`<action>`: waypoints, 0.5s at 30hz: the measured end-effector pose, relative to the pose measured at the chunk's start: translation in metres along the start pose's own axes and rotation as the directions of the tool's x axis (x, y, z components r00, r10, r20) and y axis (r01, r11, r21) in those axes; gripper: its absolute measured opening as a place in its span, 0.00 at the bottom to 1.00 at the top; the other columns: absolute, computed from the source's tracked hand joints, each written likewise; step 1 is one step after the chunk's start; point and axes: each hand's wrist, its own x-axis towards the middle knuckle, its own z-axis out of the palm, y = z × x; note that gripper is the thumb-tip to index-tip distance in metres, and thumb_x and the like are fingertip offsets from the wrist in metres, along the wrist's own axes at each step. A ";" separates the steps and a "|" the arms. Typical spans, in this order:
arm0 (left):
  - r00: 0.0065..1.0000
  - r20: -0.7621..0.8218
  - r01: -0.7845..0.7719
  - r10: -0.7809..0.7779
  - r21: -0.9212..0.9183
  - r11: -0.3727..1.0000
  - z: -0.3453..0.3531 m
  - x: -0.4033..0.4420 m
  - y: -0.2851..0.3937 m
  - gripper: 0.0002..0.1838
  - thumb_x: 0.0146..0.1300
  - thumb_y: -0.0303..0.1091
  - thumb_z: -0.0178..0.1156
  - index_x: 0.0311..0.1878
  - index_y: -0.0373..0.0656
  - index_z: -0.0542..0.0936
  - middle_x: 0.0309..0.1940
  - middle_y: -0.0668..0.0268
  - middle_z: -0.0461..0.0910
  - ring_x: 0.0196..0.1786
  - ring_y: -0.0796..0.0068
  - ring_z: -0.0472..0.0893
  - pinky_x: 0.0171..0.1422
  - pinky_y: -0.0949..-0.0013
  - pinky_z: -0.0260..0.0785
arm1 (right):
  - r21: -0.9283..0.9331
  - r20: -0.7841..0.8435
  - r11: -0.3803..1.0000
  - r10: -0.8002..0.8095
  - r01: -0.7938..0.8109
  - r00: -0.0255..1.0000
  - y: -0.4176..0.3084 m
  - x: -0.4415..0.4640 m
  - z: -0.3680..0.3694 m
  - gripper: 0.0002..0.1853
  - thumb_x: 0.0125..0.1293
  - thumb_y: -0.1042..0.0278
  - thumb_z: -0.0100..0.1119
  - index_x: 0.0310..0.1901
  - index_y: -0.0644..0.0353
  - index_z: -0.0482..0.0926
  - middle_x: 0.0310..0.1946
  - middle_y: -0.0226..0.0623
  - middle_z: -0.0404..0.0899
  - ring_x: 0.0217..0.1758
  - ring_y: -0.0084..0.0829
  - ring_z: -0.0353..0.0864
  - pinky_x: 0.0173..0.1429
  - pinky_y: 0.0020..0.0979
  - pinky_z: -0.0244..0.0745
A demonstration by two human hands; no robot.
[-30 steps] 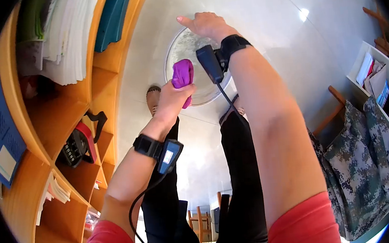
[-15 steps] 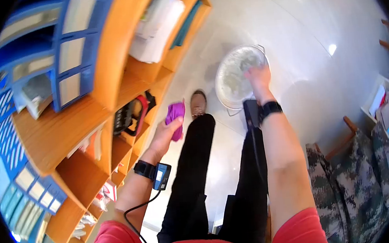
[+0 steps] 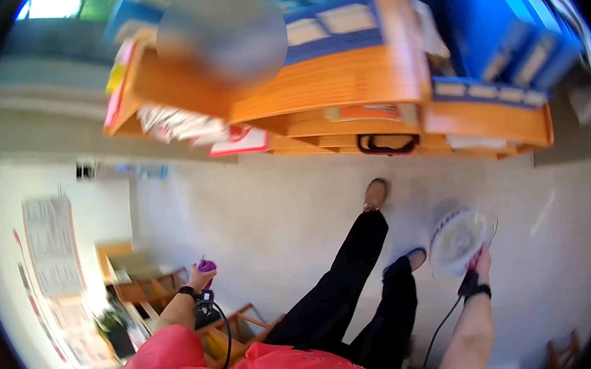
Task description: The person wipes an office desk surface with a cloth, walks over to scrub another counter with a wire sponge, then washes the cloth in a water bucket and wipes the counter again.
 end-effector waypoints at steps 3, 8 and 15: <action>0.960 0.153 0.210 -0.234 0.156 0.965 -0.024 -0.063 -0.060 0.33 0.39 0.48 0.62 0.47 0.36 0.72 0.38 0.51 0.77 0.42 0.59 0.78 0.45 0.65 0.70 | -0.129 -0.055 0.989 0.070 -0.076 0.996 -0.004 -0.046 -0.002 0.22 0.61 0.46 0.45 0.15 0.45 0.56 0.05 0.19 0.47 0.05 0.21 0.46 0.08 0.27 0.47; 0.863 0.337 0.411 -0.376 -0.038 0.911 0.009 -0.123 -0.140 0.24 0.40 0.48 0.63 0.32 0.34 0.79 0.26 0.58 0.80 0.31 0.67 0.80 0.33 0.69 0.71 | -0.308 -0.159 0.949 0.024 -0.072 0.987 -0.004 -0.133 0.010 0.18 0.59 0.46 0.48 0.19 0.44 0.58 0.08 0.19 0.49 0.08 0.20 0.47 0.13 0.25 0.46; 0.832 0.555 0.032 0.011 -0.068 0.997 0.153 -0.141 -0.334 0.17 0.44 0.49 0.59 0.36 0.52 0.80 0.34 0.59 0.79 0.42 0.58 0.77 0.45 0.62 0.69 | -0.417 -0.230 0.893 0.075 -0.168 0.970 0.002 -0.210 0.024 0.21 0.61 0.46 0.41 0.15 0.44 0.56 0.05 0.19 0.47 0.04 0.23 0.45 0.10 0.30 0.49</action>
